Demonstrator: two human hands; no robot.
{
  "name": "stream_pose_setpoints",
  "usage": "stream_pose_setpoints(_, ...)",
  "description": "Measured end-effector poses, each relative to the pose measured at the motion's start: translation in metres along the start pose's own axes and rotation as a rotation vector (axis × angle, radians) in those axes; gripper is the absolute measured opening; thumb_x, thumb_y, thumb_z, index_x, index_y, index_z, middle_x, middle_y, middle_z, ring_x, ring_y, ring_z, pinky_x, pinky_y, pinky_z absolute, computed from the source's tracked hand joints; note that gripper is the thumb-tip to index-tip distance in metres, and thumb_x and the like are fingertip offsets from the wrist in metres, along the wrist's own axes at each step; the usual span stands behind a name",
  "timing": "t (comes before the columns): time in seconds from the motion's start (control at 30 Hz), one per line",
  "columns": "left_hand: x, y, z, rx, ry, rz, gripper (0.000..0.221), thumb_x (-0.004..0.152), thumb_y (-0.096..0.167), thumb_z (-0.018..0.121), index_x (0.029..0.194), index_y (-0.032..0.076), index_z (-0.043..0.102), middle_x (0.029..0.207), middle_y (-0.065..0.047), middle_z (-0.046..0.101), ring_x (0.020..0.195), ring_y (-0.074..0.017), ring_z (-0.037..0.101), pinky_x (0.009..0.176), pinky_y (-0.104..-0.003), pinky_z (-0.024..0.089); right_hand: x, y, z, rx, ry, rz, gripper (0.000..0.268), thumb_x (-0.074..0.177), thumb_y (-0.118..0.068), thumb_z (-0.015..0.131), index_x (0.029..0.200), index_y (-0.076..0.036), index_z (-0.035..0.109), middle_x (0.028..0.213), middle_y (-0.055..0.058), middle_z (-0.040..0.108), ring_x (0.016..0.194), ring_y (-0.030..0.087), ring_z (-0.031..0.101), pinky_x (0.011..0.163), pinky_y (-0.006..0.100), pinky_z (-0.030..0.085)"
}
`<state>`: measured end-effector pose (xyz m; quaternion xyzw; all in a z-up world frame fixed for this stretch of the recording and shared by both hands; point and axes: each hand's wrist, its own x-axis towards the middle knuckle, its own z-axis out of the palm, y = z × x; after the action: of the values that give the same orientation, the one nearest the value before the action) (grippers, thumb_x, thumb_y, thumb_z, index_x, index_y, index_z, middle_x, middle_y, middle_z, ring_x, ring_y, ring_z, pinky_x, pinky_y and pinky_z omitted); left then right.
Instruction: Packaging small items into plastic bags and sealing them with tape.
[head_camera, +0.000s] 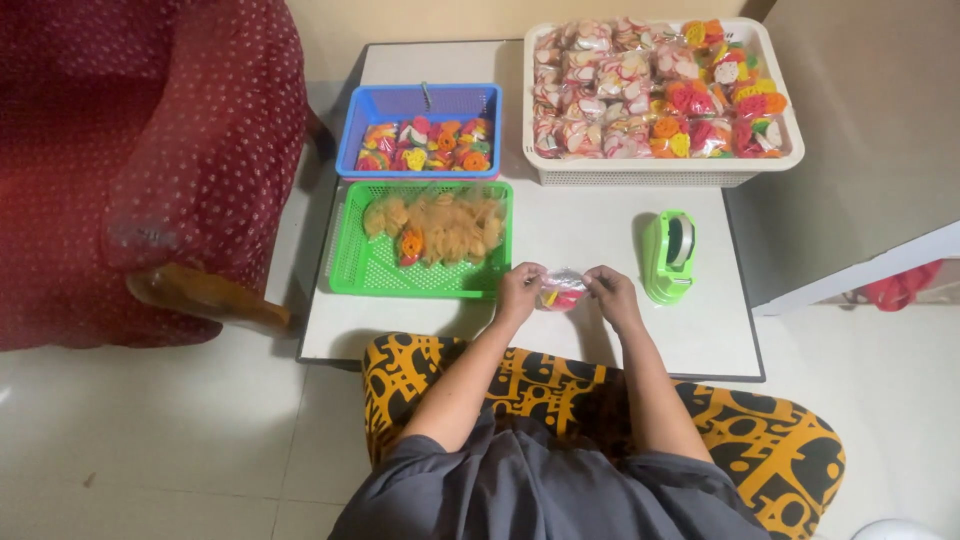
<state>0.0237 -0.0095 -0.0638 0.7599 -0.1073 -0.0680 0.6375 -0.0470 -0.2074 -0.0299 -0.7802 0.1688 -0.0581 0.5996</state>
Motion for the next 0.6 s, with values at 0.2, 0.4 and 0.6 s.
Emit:
stream_pose_setpoints(0.2, 0.006, -0.022, 0.009, -0.022, 0.015, -0.049, 0.015, 0.088, 0.013, 0.077, 0.103, 0.012, 0.075, 0.091, -0.011, 0.078, 0.083, -0.0198, 0.075, 0.073, -0.031, 0.060, 0.008, 0.018, -0.002, 0.068, -0.030, 0.097, 0.009, 0.099, -0.013, 0.069, 0.096, -0.005, 0.072, 0.077, 0.009, 0.065, 0.068, 0.019, 0.058, 0.066, 0.033, 0.046)
stream_pose_setpoints(0.4, 0.006, -0.047, 0.019, -0.020, 0.006, -0.088, 0.019, 0.085, 0.021, 0.083, 0.100, 0.011, 0.079, 0.094, -0.013, 0.077, 0.090, -0.0240, 0.075, 0.079, -0.034, 0.060, 0.015, 0.030, -0.003, 0.154, -0.040, 0.142, 0.011, 0.098, -0.012, 0.069, 0.094, -0.001, 0.070, 0.073, 0.011, 0.061, 0.061, 0.019, 0.059, 0.056, 0.028, 0.044)
stream_pose_setpoints(0.6, -0.010, -0.027, 0.020, -0.177, -0.010, -0.294, 0.029, 0.087, 0.016, 0.079, 0.110, -0.001, 0.074, 0.090, -0.021, 0.072, 0.073, -0.0247, 0.073, 0.060, -0.034, 0.064, 0.013, 0.029, -0.003, 0.228, -0.018, 0.161, 0.011, 0.097, -0.011, 0.070, 0.093, -0.001, 0.069, 0.071, 0.008, 0.059, 0.058, 0.015, 0.059, 0.052, 0.023, 0.041)
